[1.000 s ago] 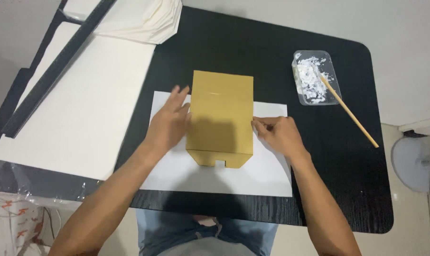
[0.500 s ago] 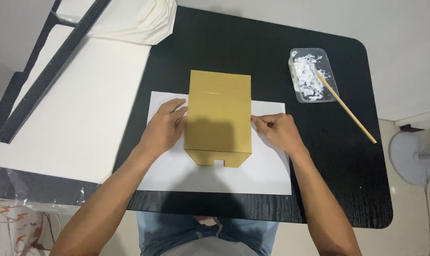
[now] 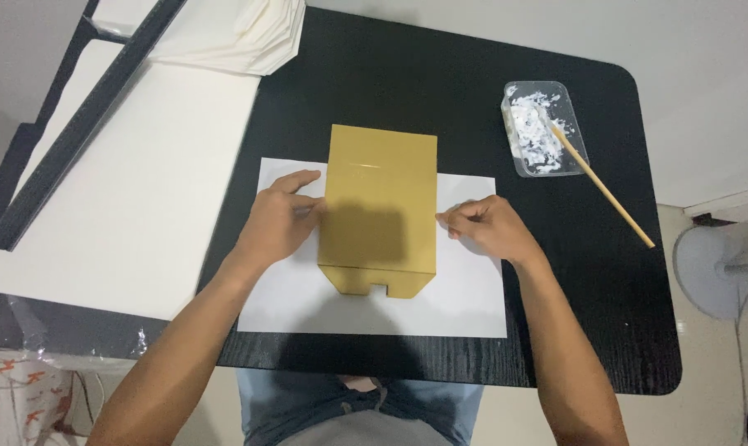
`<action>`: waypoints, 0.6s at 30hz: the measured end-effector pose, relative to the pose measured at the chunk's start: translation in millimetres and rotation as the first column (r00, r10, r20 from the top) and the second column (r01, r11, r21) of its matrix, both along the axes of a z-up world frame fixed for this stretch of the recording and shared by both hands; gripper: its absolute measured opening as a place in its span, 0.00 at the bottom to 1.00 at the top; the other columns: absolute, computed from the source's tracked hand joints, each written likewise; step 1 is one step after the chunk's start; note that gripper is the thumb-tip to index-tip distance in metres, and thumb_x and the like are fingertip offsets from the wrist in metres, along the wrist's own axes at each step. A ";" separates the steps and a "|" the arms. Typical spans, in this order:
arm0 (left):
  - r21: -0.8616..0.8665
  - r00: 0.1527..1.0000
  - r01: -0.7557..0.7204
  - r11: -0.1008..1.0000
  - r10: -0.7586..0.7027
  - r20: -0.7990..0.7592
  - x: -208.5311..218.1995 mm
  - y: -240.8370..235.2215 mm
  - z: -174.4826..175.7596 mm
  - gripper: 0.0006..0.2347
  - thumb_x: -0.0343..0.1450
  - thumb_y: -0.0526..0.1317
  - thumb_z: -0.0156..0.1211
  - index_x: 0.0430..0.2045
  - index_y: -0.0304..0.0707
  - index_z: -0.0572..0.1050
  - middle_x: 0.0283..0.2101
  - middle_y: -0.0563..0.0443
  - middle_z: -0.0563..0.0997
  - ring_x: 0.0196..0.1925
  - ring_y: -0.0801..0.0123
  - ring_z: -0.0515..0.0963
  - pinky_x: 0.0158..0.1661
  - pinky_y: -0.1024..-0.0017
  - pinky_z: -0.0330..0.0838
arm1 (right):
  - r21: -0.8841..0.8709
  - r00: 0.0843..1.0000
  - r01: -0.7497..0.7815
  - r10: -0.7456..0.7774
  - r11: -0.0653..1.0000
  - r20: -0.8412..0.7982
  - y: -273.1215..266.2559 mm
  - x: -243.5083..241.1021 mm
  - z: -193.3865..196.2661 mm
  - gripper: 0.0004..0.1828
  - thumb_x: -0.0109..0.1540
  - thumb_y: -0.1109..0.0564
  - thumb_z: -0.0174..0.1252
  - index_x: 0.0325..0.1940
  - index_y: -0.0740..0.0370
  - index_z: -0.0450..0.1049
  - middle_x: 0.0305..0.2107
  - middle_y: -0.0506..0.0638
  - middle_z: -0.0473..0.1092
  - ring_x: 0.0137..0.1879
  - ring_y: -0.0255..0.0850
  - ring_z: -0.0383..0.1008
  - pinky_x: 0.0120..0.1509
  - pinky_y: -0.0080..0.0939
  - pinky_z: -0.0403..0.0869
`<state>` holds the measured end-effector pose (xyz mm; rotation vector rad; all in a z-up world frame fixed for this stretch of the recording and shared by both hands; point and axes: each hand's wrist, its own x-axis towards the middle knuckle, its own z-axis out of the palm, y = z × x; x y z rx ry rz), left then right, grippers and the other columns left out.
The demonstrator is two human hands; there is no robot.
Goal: The person applies white glue to the edges of a folded white paper using a brush, then presses the glued sections together. They then place a yellow cardboard box on top of a larger white sheet of paper and smooth it down.
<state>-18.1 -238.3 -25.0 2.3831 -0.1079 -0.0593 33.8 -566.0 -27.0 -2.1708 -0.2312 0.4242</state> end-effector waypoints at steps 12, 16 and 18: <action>0.210 1.000 -0.001 0.978 0.004 -0.014 1.0 -11.1 -1.1 0.17 0.77 0.40 0.54 0.60 0.40 0.71 0.63 0.44 0.70 0.70 0.58 0.66 0.62 0.64 0.68 | -0.037 0.992 0.061 -0.056 0.997 0.112 17.7 -12.0 22.0 0.24 0.61 0.55 0.65 0.60 0.64 0.75 0.23 0.61 0.75 0.31 0.50 0.72 0.41 0.51 0.73; 0.428 0.993 0.040 0.903 0.011 -0.116 2.0 -22.6 15.6 0.23 0.79 0.54 0.42 0.69 0.48 0.63 0.69 0.49 0.62 0.70 0.63 0.62 0.64 0.65 0.62 | -0.234 0.987 0.042 -0.005 0.971 0.158 28.4 -15.0 14.1 0.33 0.63 0.45 0.61 0.68 0.63 0.70 0.23 0.59 0.76 0.32 0.51 0.77 0.43 0.51 0.76; 0.473 0.995 0.036 0.880 0.011 -0.097 3.9 -24.1 16.7 0.23 0.80 0.52 0.39 0.70 0.47 0.62 0.68 0.46 0.61 0.68 0.61 0.63 0.62 0.65 0.61 | -0.342 0.977 0.041 0.033 0.939 0.208 33.0 -15.0 11.8 0.33 0.63 0.45 0.62 0.69 0.61 0.70 0.25 0.60 0.77 0.33 0.50 0.78 0.43 0.50 0.77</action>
